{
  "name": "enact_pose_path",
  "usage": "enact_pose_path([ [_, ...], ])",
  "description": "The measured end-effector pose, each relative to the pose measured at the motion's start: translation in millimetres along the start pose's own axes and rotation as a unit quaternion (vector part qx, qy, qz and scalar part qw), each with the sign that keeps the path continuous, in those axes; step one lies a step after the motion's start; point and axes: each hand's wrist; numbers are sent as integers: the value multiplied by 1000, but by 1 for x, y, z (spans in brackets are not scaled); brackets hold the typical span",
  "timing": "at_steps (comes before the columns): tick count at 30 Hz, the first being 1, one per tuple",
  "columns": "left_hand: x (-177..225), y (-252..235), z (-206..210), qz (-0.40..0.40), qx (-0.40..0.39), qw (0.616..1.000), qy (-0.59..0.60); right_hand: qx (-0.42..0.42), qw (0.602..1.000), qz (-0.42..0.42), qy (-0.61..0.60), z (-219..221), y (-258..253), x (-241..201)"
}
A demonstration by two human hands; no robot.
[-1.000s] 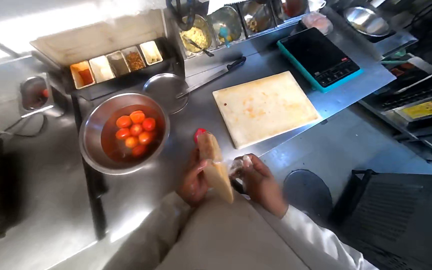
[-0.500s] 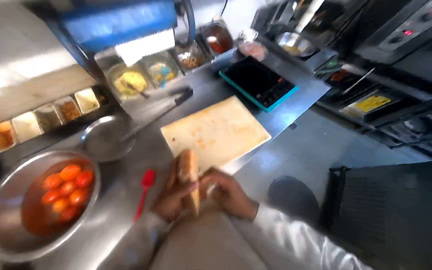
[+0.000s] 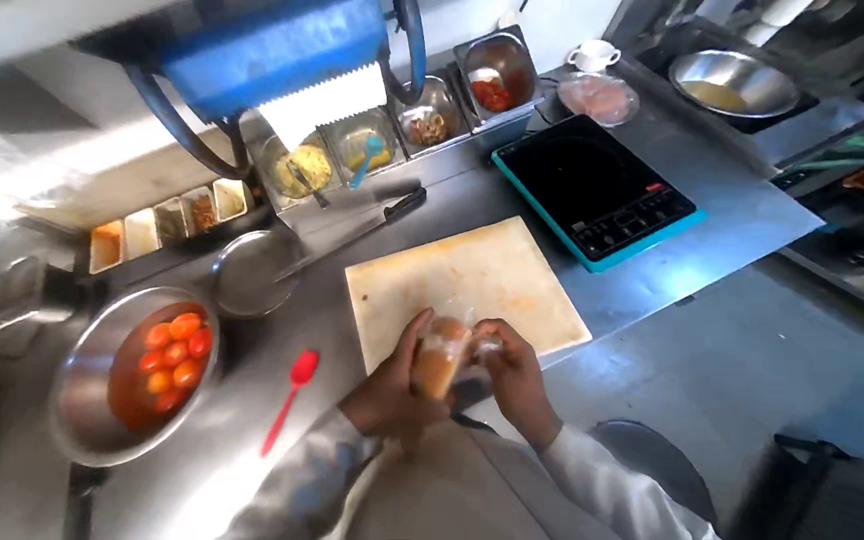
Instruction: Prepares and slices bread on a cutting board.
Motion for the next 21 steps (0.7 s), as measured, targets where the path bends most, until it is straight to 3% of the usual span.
enact_pose_path([
  [5,2,2,10,-20,117,990,-81,-88,993,70,-22,-7,-22,0],
  [10,-24,2,9,33,178,982,45,-197,977,75,-21,9,-30,-2],
  [15,-37,9,7,-19,253,957,142,-250,960,102,69,30,-33,-3],
  [19,-50,0,-1,5,371,890,264,-240,960,125,70,43,-32,19],
  [21,-55,-6,-4,7,427,847,316,-257,951,106,138,47,-27,28],
])
Point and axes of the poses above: each hand's wrist, its own y-axis away from the middle knuckle, its own z-axis out of the palm, x = y × z, and after that the axes turned 1 degree about -y, right-handed
